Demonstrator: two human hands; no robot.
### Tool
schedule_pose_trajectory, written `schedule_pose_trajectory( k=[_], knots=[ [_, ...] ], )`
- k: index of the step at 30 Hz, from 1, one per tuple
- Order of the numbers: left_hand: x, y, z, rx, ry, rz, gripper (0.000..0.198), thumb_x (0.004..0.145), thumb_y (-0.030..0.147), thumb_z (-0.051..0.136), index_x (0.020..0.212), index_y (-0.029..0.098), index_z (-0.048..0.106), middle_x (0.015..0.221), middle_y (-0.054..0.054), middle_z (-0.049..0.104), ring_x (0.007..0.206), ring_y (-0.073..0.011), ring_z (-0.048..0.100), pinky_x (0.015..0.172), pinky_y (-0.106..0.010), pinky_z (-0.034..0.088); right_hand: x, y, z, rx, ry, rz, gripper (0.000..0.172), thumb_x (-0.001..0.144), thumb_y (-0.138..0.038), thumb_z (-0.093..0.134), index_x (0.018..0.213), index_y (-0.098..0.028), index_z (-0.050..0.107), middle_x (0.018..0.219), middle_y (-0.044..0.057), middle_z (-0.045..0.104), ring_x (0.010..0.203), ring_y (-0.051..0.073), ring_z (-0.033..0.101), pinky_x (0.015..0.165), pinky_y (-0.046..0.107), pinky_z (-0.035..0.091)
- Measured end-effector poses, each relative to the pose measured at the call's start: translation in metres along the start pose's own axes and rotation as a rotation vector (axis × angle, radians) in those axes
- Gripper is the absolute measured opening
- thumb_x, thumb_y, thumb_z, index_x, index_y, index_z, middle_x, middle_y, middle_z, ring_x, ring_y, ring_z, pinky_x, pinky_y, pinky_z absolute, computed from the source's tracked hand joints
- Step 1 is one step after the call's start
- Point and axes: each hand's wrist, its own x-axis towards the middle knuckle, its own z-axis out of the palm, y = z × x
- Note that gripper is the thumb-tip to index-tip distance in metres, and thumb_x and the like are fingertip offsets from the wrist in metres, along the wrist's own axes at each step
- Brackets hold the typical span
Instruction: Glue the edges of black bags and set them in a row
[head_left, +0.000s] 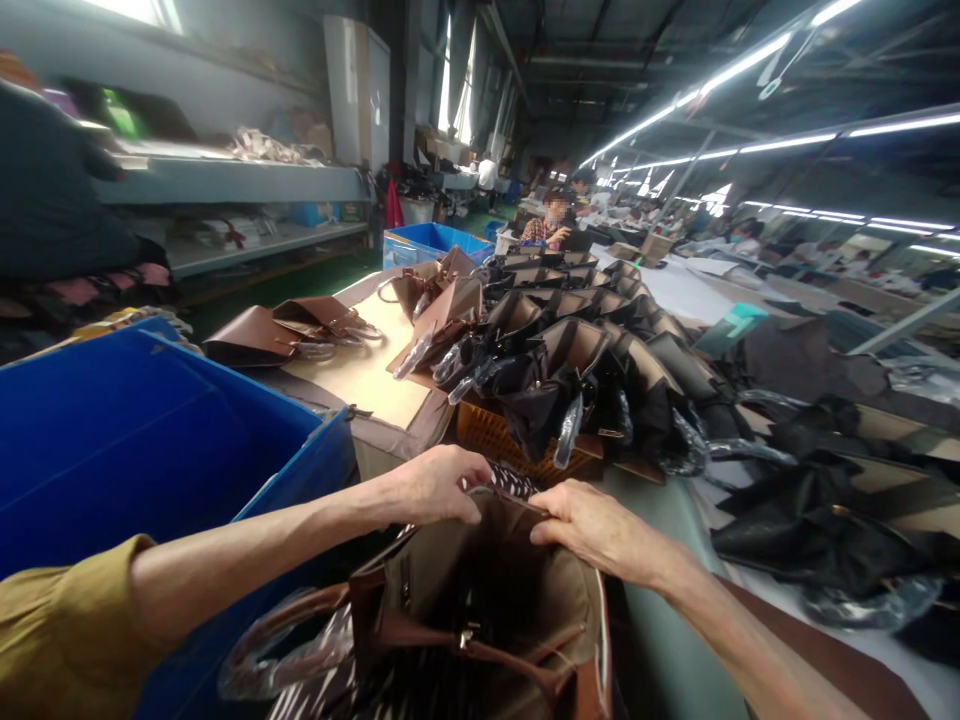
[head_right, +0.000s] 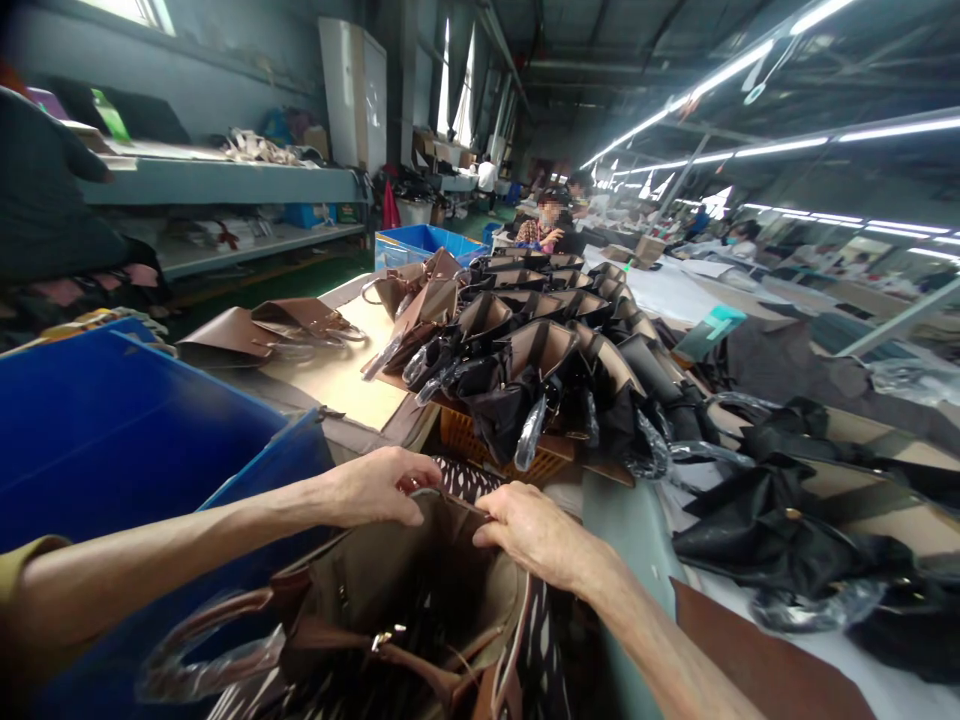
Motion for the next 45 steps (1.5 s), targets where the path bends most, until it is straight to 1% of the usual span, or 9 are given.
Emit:
schedule_pose_trajectory(
  k=[3, 5, 7, 16, 21, 26, 32, 40, 45],
  knots=[
    [0.016, -0.013, 0.007, -0.314, -0.134, 0.064, 0.037, 0.058, 0.015, 0.056, 0.094, 0.016, 0.062, 0.08, 0.002, 0.062, 0.071, -0.013, 0.052, 0.063, -0.02, 0.038, 0.001, 0.001, -0.001, 0.008, 0.003, 0.007, 0.015, 0.078, -0.02, 0.054, 0.062, -0.019, 0.054, 0.058, -0.006, 0.05, 0.06, 0.01, 0.049, 0.056, 0.021, 0.029],
    [0.022, -0.019, 0.009, -0.381, -0.193, 0.065, 0.04, 0.058, 0.013, 0.054, 0.097, 0.015, 0.062, 0.079, 0.002, 0.062, 0.068, -0.0121, 0.051, 0.061, -0.02, 0.037, 0.002, 0.003, -0.002, 0.016, -0.008, 0.013, 0.016, 0.076, -0.021, 0.056, 0.061, -0.019, 0.053, 0.055, -0.007, 0.046, 0.057, 0.009, 0.046, 0.053, 0.021, 0.027],
    [0.023, -0.021, 0.008, -0.353, -0.211, 0.047, 0.042, 0.058, 0.014, 0.052, 0.099, 0.015, 0.063, 0.075, 0.003, 0.061, 0.063, -0.0113, 0.048, 0.056, -0.02, 0.035, 0.005, 0.006, -0.003, 0.022, -0.025, 0.019, 0.018, 0.075, -0.023, 0.057, 0.059, -0.018, 0.052, 0.052, -0.007, 0.042, 0.054, 0.008, 0.043, 0.051, 0.021, 0.026],
    [0.021, -0.02, 0.008, -0.216, -0.144, 0.045, 0.027, 0.065, 0.02, 0.053, 0.085, 0.014, 0.07, 0.062, 0.003, 0.054, 0.059, -0.0106, 0.043, 0.051, -0.019, 0.028, 0.013, 0.015, -0.001, 0.026, -0.045, 0.045, 0.014, 0.071, -0.029, 0.064, 0.063, -0.019, 0.06, 0.055, -0.007, 0.046, 0.055, 0.009, 0.045, 0.05, 0.021, 0.026],
    [0.022, -0.019, 0.011, -0.174, -0.102, 0.023, 0.023, 0.069, 0.026, 0.053, 0.078, 0.013, 0.07, 0.058, 0.003, 0.049, 0.057, -0.0099, 0.039, 0.051, -0.02, 0.027, 0.012, 0.01, -0.001, 0.012, 0.007, 0.076, 0.024, 0.074, -0.04, 0.064, 0.062, -0.02, 0.064, 0.053, -0.005, 0.046, 0.057, 0.011, 0.045, 0.052, 0.022, 0.027],
    [0.021, -0.017, 0.013, -0.185, -0.086, 0.014, 0.025, 0.069, 0.025, 0.052, 0.08, 0.012, 0.07, 0.056, 0.004, 0.045, 0.057, -0.0098, 0.037, 0.051, -0.021, 0.026, 0.015, 0.004, 0.003, 0.024, 0.106, 0.047, 0.014, 0.081, -0.034, 0.057, 0.084, -0.025, 0.067, 0.071, -0.006, 0.059, 0.071, 0.012, 0.051, 0.062, 0.022, 0.03],
    [0.019, -0.018, 0.012, -0.177, -0.086, 0.03, 0.02, 0.068, 0.022, 0.051, 0.071, 0.011, 0.067, 0.053, 0.005, 0.039, 0.055, -0.0087, 0.033, 0.049, -0.021, 0.023, 0.019, 0.005, 0.007, 0.031, 0.117, -0.008, 0.02, 0.083, -0.029, 0.054, 0.069, -0.021, 0.065, 0.055, -0.007, 0.048, 0.058, 0.009, 0.046, 0.058, 0.022, 0.027],
    [0.017, -0.011, 0.015, -0.202, -0.064, -0.018, 0.021, 0.066, 0.021, 0.051, 0.08, 0.013, 0.065, 0.055, 0.006, 0.042, 0.053, -0.0088, 0.035, 0.048, -0.02, 0.024, 0.018, -0.002, 0.002, 0.005, 0.123, -0.004, 0.022, 0.083, -0.027, 0.053, 0.064, -0.02, 0.062, 0.055, -0.005, 0.05, 0.06, 0.011, 0.048, 0.059, 0.024, 0.026],
    [0.017, -0.002, 0.016, -0.158, 0.006, -0.065, 0.023, 0.062, 0.019, 0.054, 0.085, 0.016, 0.059, 0.056, 0.007, 0.046, 0.054, -0.0093, 0.039, 0.047, -0.02, 0.026, 0.023, -0.011, 0.0, 0.04, 0.062, -0.031, 0.01, 0.077, -0.03, 0.06, 0.072, -0.023, 0.066, 0.062, -0.005, 0.057, 0.063, 0.012, 0.051, 0.058, 0.023, 0.028]
  ],
)
